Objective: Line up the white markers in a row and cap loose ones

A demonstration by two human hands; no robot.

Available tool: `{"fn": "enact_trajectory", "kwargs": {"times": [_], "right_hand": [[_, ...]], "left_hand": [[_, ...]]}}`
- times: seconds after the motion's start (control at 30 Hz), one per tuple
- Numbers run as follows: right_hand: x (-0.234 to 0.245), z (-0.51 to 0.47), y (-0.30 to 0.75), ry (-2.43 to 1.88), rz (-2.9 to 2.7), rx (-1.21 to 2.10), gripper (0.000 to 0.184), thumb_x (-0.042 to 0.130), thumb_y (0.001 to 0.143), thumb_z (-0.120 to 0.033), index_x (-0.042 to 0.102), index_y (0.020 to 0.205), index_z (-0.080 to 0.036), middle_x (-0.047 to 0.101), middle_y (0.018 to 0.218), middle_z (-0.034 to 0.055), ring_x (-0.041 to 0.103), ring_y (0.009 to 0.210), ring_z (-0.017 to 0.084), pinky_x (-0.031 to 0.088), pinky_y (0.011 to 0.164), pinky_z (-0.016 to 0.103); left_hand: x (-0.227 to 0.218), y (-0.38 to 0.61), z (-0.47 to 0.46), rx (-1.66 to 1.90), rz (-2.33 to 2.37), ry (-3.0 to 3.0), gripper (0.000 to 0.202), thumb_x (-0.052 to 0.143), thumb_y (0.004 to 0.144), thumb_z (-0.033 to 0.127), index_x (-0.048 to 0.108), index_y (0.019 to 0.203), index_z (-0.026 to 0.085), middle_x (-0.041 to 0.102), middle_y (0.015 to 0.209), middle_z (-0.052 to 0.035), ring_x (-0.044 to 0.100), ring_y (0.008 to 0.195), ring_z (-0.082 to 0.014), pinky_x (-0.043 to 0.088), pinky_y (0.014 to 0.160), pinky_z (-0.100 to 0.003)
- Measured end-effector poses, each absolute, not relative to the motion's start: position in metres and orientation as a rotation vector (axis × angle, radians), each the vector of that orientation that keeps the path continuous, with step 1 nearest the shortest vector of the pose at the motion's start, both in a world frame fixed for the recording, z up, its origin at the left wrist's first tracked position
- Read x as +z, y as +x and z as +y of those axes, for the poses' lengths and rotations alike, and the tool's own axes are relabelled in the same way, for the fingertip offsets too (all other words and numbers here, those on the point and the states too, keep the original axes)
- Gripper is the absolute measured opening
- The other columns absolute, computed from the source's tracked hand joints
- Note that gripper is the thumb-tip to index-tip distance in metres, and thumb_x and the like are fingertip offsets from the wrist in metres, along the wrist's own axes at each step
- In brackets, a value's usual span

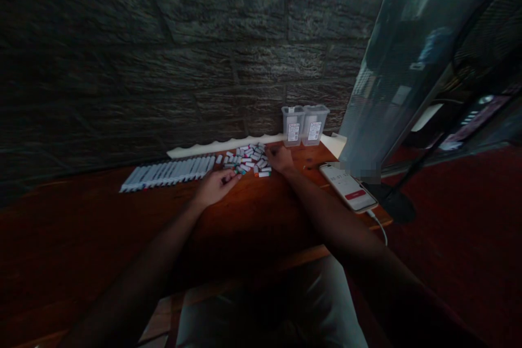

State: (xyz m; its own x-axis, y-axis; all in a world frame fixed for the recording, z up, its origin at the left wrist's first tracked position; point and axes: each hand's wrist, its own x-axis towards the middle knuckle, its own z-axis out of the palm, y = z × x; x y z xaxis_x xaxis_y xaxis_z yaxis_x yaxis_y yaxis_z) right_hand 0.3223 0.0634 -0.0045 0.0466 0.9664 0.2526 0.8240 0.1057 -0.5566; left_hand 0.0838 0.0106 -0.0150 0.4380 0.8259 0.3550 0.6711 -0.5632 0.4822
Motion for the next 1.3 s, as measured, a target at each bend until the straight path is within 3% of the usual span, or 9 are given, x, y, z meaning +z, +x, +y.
{"fn": "enact_trajectory", "kwargs": {"times": [0.2,0.33,0.47,0.6,0.9,1.1,1.3], "right_hand": [[-0.007,0.059,0.321,-1.732,-1.840,0.292,0.042,0.038,0.097,-0.043,0.074,0.092,-0.020,0.075,0.097,0.0101,0.069,0.094,0.022,0.045,0.071,0.023],[-0.010,0.057,0.319,-1.742,-1.873,0.297,0.043,0.039,0.096,-0.043,0.074,0.090,-0.020,0.075,0.094,0.0109,0.069,0.092,0.023,0.045,0.070,0.025],[-0.011,0.056,0.317,-1.738,-1.935,0.299,0.042,0.039,0.095,-0.045,0.074,0.093,-0.021,0.075,0.091,0.0097,0.070,0.087,0.022,0.045,0.069,0.025],[-0.010,0.055,0.317,-1.745,-1.917,0.292,0.044,0.038,0.095,-0.044,0.074,0.090,-0.020,0.075,0.092,0.0099,0.070,0.088,0.023,0.044,0.069,0.025],[-0.010,0.056,0.316,-1.735,-1.903,0.308,0.042,0.040,0.094,-0.044,0.074,0.090,-0.021,0.075,0.093,0.0093,0.069,0.088,0.022,0.044,0.069,0.025],[-0.008,0.054,0.316,-1.741,-1.913,0.313,0.039,0.042,0.093,-0.044,0.075,0.090,-0.021,0.075,0.091,0.0088,0.069,0.087,0.022,0.045,0.070,0.025],[-0.007,0.053,0.316,-1.747,-1.925,0.301,0.040,0.041,0.094,-0.044,0.074,0.090,-0.022,0.075,0.091,0.0085,0.069,0.090,0.022,0.045,0.071,0.025]], "left_hand": [[-0.011,0.088,0.004,0.801,1.332,2.429,0.036,0.047,0.090,0.044,0.058,0.067,0.018,0.050,0.056,0.0027,0.045,0.054,-0.0114,0.033,0.055,-0.024],[-0.002,0.076,0.003,0.940,1.660,2.438,0.031,0.046,0.091,0.042,0.066,0.082,0.020,0.062,0.066,-0.0005,0.054,0.062,-0.0143,0.038,0.062,-0.025],[0.005,0.055,0.007,1.076,2.169,2.382,0.031,0.044,0.091,0.038,0.069,0.089,0.021,0.070,0.085,-0.0073,0.061,0.086,-0.0226,0.042,0.079,-0.032],[0.002,0.047,0.010,0.796,2.377,2.398,0.033,0.046,0.088,0.040,0.073,0.088,0.021,0.070,0.094,-0.0115,0.058,0.100,-0.0297,0.041,0.087,-0.040],[0.000,0.064,0.007,0.498,2.420,2.423,0.036,0.049,0.084,0.045,0.074,0.087,0.019,0.069,0.095,-0.0141,0.056,0.103,-0.0328,0.040,0.086,-0.044],[0.000,0.065,0.007,0.495,2.443,2.438,0.038,0.052,0.081,0.047,0.074,0.080,0.017,0.069,0.088,-0.0174,0.057,0.096,-0.0353,0.040,0.082,-0.047],[0.003,0.067,0.005,0.605,2.391,2.436,0.036,0.055,0.079,0.050,0.073,0.072,0.020,0.070,0.081,-0.0151,0.058,0.091,-0.0342,0.036,0.082,-0.048]]}}
